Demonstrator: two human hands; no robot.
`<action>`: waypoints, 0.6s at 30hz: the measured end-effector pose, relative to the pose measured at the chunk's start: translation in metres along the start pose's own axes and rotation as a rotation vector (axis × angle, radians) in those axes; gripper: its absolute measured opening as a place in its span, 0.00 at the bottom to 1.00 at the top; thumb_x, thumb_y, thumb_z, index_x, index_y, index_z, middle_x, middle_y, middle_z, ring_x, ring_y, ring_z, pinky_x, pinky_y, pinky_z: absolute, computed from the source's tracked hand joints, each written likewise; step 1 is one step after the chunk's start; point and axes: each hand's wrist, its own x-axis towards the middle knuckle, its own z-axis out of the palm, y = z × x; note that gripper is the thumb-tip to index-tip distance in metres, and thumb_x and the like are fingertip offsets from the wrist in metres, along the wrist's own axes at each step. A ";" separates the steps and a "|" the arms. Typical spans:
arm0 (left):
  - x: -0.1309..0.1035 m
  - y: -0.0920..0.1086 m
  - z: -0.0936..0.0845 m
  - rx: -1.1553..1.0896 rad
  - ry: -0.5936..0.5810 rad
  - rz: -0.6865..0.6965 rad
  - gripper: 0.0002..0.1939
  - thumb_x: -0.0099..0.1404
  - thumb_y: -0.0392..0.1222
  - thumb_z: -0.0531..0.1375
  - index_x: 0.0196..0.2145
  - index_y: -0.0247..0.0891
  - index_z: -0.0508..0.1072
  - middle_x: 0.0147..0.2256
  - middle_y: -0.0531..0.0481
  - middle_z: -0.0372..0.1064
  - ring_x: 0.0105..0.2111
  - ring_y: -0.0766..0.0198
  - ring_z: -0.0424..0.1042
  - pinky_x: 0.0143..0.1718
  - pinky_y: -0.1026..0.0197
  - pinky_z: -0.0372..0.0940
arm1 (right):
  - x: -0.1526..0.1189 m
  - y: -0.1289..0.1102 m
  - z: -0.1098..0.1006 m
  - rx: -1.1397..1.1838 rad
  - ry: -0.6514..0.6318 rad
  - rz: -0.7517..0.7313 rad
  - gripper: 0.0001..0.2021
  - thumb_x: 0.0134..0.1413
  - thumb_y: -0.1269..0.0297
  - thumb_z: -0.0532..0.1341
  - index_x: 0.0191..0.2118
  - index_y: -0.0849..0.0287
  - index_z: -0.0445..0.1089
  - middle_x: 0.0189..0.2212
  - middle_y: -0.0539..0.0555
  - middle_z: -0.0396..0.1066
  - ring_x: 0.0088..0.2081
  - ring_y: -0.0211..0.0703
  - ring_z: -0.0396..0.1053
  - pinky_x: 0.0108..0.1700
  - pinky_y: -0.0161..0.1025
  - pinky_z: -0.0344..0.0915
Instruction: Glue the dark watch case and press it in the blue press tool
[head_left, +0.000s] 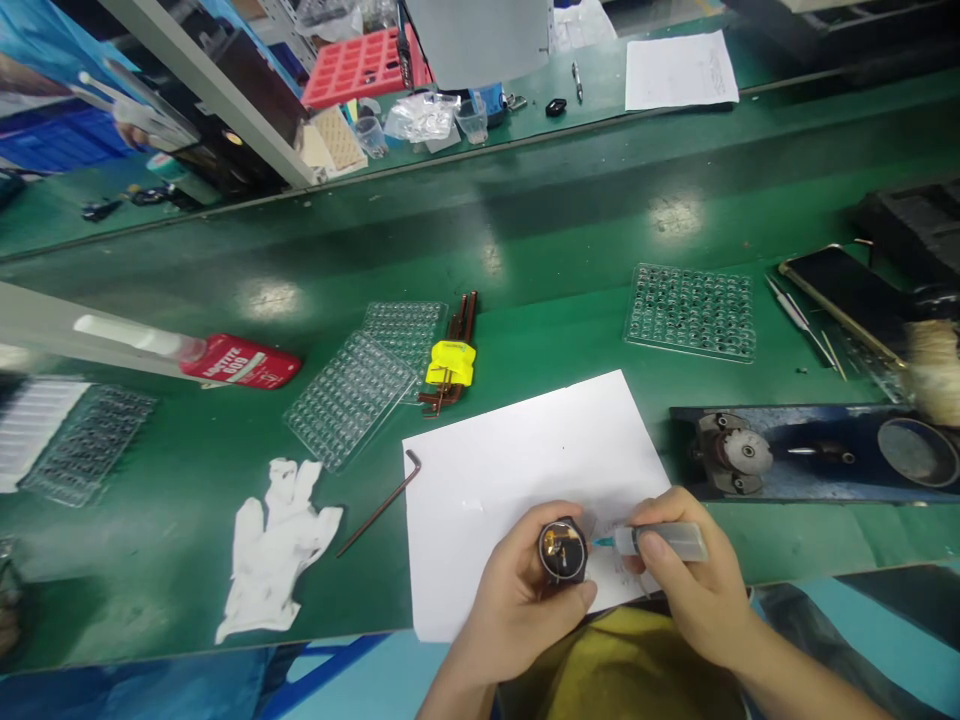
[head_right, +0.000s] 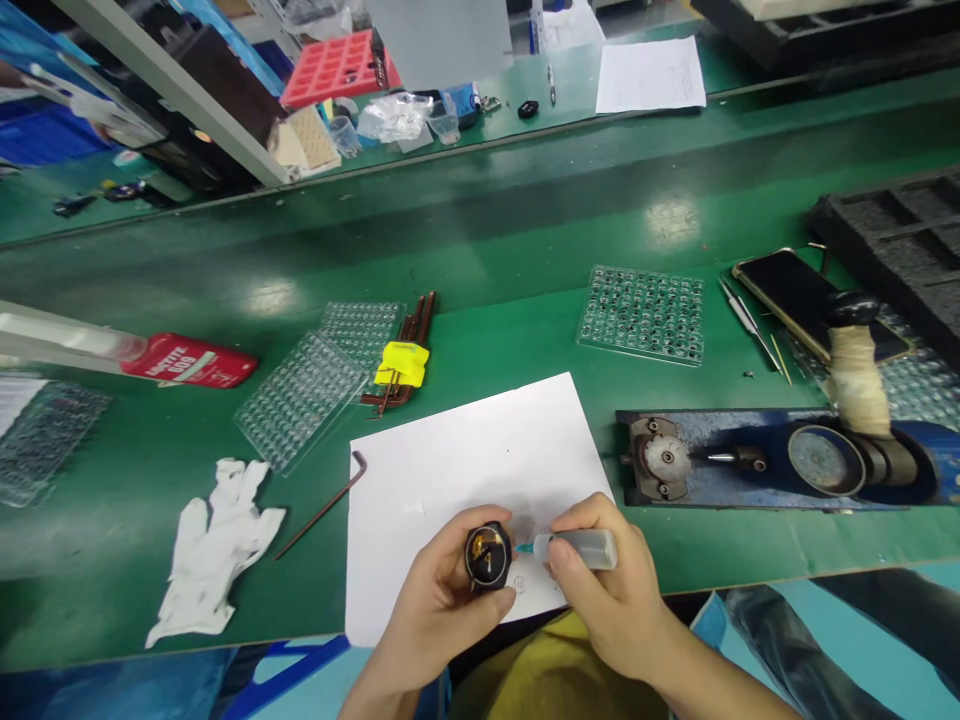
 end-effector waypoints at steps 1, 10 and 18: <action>0.000 0.000 0.000 0.000 0.000 0.002 0.25 0.58 0.34 0.76 0.52 0.40 0.78 0.38 0.51 0.74 0.35 0.67 0.71 0.35 0.69 0.62 | 0.000 0.000 0.000 -0.016 0.007 -0.001 0.06 0.76 0.58 0.63 0.44 0.52 0.71 0.28 0.48 0.73 0.25 0.39 0.69 0.27 0.31 0.66; 0.001 -0.002 -0.002 0.024 0.006 -0.015 0.27 0.58 0.37 0.78 0.53 0.40 0.77 0.38 0.50 0.74 0.35 0.65 0.71 0.35 0.67 0.63 | -0.001 0.000 0.000 0.048 -0.020 0.022 0.07 0.75 0.56 0.63 0.44 0.53 0.71 0.28 0.49 0.73 0.25 0.40 0.68 0.27 0.32 0.66; 0.000 -0.001 -0.002 0.028 -0.007 0.000 0.26 0.58 0.37 0.78 0.53 0.41 0.77 0.38 0.50 0.73 0.35 0.65 0.70 0.35 0.67 0.63 | 0.001 0.000 -0.001 -0.032 -0.005 0.018 0.09 0.75 0.56 0.64 0.42 0.53 0.71 0.27 0.48 0.70 0.25 0.40 0.66 0.26 0.32 0.63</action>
